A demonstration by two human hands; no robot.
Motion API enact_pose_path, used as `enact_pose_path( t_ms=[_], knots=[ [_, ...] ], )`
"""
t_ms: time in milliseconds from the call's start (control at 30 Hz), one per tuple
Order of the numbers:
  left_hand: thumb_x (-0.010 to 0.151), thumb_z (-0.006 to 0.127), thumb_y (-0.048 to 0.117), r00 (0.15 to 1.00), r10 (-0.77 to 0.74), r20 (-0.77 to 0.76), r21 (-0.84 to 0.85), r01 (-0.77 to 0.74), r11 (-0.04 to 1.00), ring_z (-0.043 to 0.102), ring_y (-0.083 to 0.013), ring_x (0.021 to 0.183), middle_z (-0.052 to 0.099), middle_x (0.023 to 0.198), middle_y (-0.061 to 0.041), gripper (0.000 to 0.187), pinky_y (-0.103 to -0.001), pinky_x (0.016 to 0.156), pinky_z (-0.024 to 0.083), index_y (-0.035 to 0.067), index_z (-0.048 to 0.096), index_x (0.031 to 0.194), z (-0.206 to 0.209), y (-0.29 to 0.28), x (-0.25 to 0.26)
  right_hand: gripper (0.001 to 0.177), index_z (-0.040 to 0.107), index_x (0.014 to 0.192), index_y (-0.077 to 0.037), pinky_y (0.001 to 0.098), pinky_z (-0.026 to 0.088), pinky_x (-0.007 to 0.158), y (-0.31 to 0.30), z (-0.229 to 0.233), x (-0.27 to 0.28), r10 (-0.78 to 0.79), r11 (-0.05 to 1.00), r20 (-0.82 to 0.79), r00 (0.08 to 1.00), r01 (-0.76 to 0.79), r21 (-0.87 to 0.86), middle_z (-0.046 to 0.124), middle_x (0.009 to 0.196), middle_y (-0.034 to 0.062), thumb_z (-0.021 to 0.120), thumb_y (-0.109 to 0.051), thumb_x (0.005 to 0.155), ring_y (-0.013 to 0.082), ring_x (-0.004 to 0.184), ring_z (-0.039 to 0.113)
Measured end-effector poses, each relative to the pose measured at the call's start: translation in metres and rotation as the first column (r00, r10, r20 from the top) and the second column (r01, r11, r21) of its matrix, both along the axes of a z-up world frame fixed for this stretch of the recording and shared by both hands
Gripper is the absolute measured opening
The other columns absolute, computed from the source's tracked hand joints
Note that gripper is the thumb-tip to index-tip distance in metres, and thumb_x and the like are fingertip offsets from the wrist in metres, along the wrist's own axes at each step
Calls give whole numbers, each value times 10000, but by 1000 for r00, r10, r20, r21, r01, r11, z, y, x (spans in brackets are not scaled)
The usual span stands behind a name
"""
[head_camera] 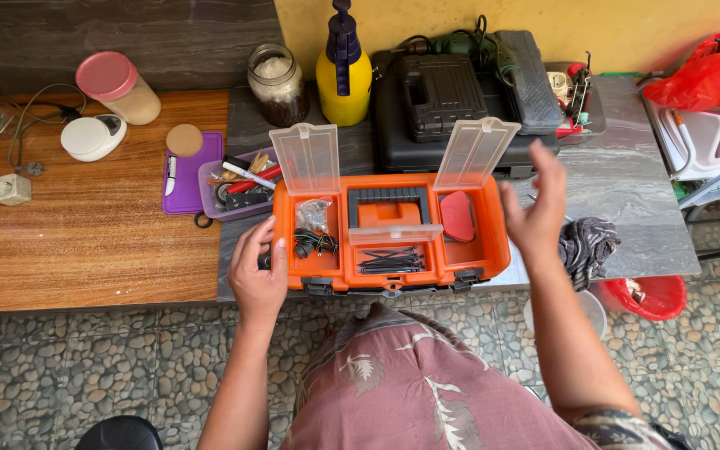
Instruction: The person opens an orange toolbox, wipes its interior with a cloth, and places small items such as zip ties and a black rectangular object inside. They then close the toolbox, wipe its exterior, and move it to a shelf. Next, they open a purple container, arrange items inside, close it, and place it on the shelf.
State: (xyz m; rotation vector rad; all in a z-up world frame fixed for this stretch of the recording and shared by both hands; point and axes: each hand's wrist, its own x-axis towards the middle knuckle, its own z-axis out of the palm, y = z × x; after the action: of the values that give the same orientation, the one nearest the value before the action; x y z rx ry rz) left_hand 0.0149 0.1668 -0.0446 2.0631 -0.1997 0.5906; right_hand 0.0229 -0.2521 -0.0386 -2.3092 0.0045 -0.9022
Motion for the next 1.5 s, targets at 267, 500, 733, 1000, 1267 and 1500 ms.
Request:
enact_pose_path(
  t_ms=[267, 500, 733, 1000, 1267, 1500],
  knots=[
    [948, 716, 54, 986, -134, 104, 70, 127, 989, 708, -304, 1128, 710, 1227, -133, 333, -386, 961, 567, 58, 670, 1279, -5, -18, 6, 562, 603, 1437, -35, 395, 481, 1125, -5, 35, 23, 324, 939, -68, 944, -330, -101, 627, 1444, 179, 820, -75, 921, 322, 1351, 612],
    [934, 741, 60, 968, -220, 122, 73, 213, 974, 700, -308, 1139, 708, 1220, -125, 343, -388, 973, 566, 67, 673, 1270, -3, -28, 15, 418, 762, 1136, -129, 371, 543, 989, -7, 31, -58, 317, 912, -378, 870, -389, -131, 712, 1212, 73, 818, -66, 726, 269, 1154, 675],
    [902, 759, 60, 946, -268, 180, 128, 248, 960, 680, -300, 1128, 724, 1209, -101, 342, -402, 979, 544, 67, 688, 1237, 5, -45, 21, 425, 767, 1119, -136, 446, 481, 1002, 17, 20, -84, 349, 886, -376, 858, -433, -166, 684, 1258, 91, 854, -198, 708, 318, 1218, 610],
    [900, 747, 40, 928, -321, 191, 134, 299, 945, 675, -322, 1127, 725, 1191, -109, 330, -418, 1001, 534, 57, 688, 1224, 7, -55, 23, 369, 770, 1174, -197, 471, 421, 1091, 43, -19, -84, 264, 923, -382, 886, -347, -168, 642, 1399, 64, 790, -217, 806, 348, 1339, 540],
    [893, 745, 34, 925, -332, 183, 128, 312, 941, 676, -322, 1125, 723, 1179, -117, 321, -418, 997, 531, 60, 698, 1210, 2, -60, 25, 434, 749, 1232, -339, 663, 174, 1189, 49, -65, -95, 101, 936, -340, 935, -205, -287, 604, 1465, -2, 792, -254, 809, 279, 1424, 486],
    [909, 744, 39, 917, -346, 196, 143, 323, 936, 679, -313, 1119, 720, 1189, -111, 314, -408, 994, 535, 55, 695, 1219, 7, -67, 24, 474, 692, 1317, -312, 681, 150, 1178, 46, -73, -100, 156, 920, -309, 938, -252, -299, 566, 1490, 30, 760, -267, 850, 318, 1425, 457]
  ],
)
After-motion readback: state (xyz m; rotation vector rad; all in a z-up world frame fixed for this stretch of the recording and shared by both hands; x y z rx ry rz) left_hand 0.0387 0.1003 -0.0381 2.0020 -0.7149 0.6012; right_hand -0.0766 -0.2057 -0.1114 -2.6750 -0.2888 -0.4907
